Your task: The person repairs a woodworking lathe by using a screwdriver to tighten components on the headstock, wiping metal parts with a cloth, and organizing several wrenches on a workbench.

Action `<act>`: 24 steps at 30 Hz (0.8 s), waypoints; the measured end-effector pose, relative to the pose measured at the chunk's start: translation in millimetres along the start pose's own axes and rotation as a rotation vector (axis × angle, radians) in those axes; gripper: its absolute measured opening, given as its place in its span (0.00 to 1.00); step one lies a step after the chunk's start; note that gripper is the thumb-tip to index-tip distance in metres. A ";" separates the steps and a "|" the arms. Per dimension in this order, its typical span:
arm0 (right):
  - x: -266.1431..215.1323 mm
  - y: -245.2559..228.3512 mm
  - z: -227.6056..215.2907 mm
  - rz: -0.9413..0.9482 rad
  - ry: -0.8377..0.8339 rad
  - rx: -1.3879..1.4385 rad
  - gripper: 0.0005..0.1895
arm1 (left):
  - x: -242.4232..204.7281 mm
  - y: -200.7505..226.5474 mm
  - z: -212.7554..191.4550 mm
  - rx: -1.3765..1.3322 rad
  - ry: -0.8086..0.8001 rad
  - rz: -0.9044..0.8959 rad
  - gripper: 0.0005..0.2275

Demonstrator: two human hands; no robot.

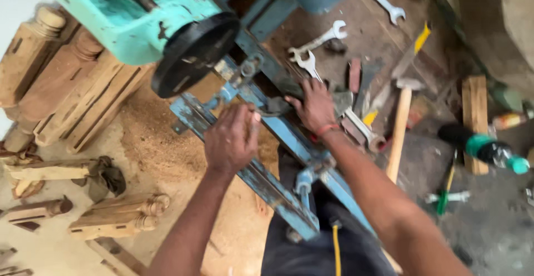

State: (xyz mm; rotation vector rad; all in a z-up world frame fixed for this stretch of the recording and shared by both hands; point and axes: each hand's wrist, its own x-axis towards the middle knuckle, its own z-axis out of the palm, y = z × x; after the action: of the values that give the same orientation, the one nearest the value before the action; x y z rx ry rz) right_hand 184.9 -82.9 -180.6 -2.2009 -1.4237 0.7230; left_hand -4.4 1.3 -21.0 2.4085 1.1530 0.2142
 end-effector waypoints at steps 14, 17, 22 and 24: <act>-129.3 74.0 -37.0 0.376 0.039 0.317 0.22 | 0.1 -4.1 2.2 0.217 -0.067 -0.019 0.15; -148.3 58.3 -10.0 0.465 0.135 0.139 0.34 | -0.8 11.5 -6.4 0.240 -0.032 0.074 0.14; -234.6 107.7 -9.8 0.136 0.202 -0.108 0.15 | -3.6 21.4 -10.2 0.341 -0.131 -0.005 0.12; -258.9 117.4 -30.2 0.557 0.126 0.049 0.24 | 4.4 24.1 -10.0 0.425 -0.136 -0.031 0.12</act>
State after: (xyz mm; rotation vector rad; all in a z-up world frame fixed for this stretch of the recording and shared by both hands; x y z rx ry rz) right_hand 197.9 -368.5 -176.4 -2.5726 -0.7182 0.7630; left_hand 11.9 -5.0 -1.2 2.7121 1.2730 -0.2250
